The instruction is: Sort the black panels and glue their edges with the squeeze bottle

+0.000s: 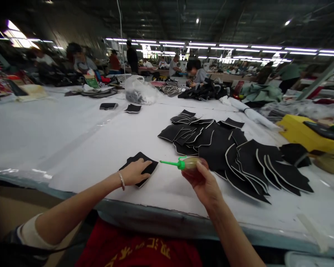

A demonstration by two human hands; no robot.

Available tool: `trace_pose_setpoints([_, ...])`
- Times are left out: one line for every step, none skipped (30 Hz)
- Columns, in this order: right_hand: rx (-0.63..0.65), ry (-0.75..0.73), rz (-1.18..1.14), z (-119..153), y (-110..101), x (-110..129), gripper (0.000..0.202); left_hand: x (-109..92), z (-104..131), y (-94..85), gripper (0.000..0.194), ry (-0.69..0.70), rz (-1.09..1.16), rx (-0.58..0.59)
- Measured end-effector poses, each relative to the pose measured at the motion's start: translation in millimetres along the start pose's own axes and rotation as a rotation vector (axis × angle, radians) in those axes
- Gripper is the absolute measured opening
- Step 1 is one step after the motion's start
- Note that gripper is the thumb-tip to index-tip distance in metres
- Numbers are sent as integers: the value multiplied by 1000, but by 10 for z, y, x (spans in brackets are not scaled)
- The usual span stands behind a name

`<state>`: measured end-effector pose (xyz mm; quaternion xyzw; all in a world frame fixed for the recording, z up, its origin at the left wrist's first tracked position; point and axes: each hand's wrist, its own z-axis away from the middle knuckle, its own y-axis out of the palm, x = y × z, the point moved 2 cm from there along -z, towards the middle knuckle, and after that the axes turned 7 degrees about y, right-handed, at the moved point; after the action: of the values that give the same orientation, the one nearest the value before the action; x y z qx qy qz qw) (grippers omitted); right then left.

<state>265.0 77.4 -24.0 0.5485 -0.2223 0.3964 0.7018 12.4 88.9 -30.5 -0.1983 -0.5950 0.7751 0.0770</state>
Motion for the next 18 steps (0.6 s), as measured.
trace_pose_setpoints([4,-7,19,-11,-1,-5,28,-10,3,-10,48,2,-10,5])
trace_pose_setpoints([8,-18,39,-24,2,-10,28,-22,3,-20,47,3,-26,10])
trace_pose_setpoints([10,-31,58,-39,7,-17,28,-37,1,-29,46,1,-44,17])
trace_pose_setpoints([11,-41,76,-53,13,-25,27,-53,-3,-37,45,-4,-63,23])
trace_pose_setpoints([11,-50,91,-65,21,-35,27,-70,-10,-43,42,-10,-76,27])
trace_pose_setpoints([8,-57,105,-77,30,-45,27,-86,-19,-45,40,-17,-82,32])
trace_pose_setpoints([4,-61,118,-86,37,-56,28,-101,-31,-42,39,-23,-82,33])
trace_pose_setpoints([1,-65,131,-94,45,-66,29,-116,-45,-36,39,-33,-81,29])
trace_pose_setpoints([-1,-70,143,-100,50,-75,30,-130,-61,-26,41,-44,-80,19])
trace_pose_setpoints([-3,-76,154,-106,54,-82,32,-144,-78,-13,43,-56,-81,6])
trace_pose_setpoints([-5,-84,163,-112,56,-88,34,-159,-95,1,45,-69,-85,-8])
trace_pose_setpoints([-7,-92,171,-118,56,-92,36,-176,-113,15,47,-81,-93,-20])
trace_pose_setpoints([-11,-98,178,-125,56,-95,38,-193,-130,27,47,-88,-100,-27])
trace_pose_setpoints([-16,-105,182,-133,55,-96,40,-210,-145,38,45,-92,-105,-27])
trace_pose_setpoints([-24,-110,186,-141,55,-97,42,-224,-156,44,42,-90,-108,-25])
trace_pose_setpoints([-32,-117,188,-150,56,-97,43,-232,-165,45,39,-87,-109,-20])
trace_pose_setpoints([-41,-123,191,-157,59,-96,44,-232,-169,42,35,-80,-109,-17])
trace_pose_setpoints([-49,-131,193,-164,64,-94,46,-220,-170,34,33,-73,-110,-14])
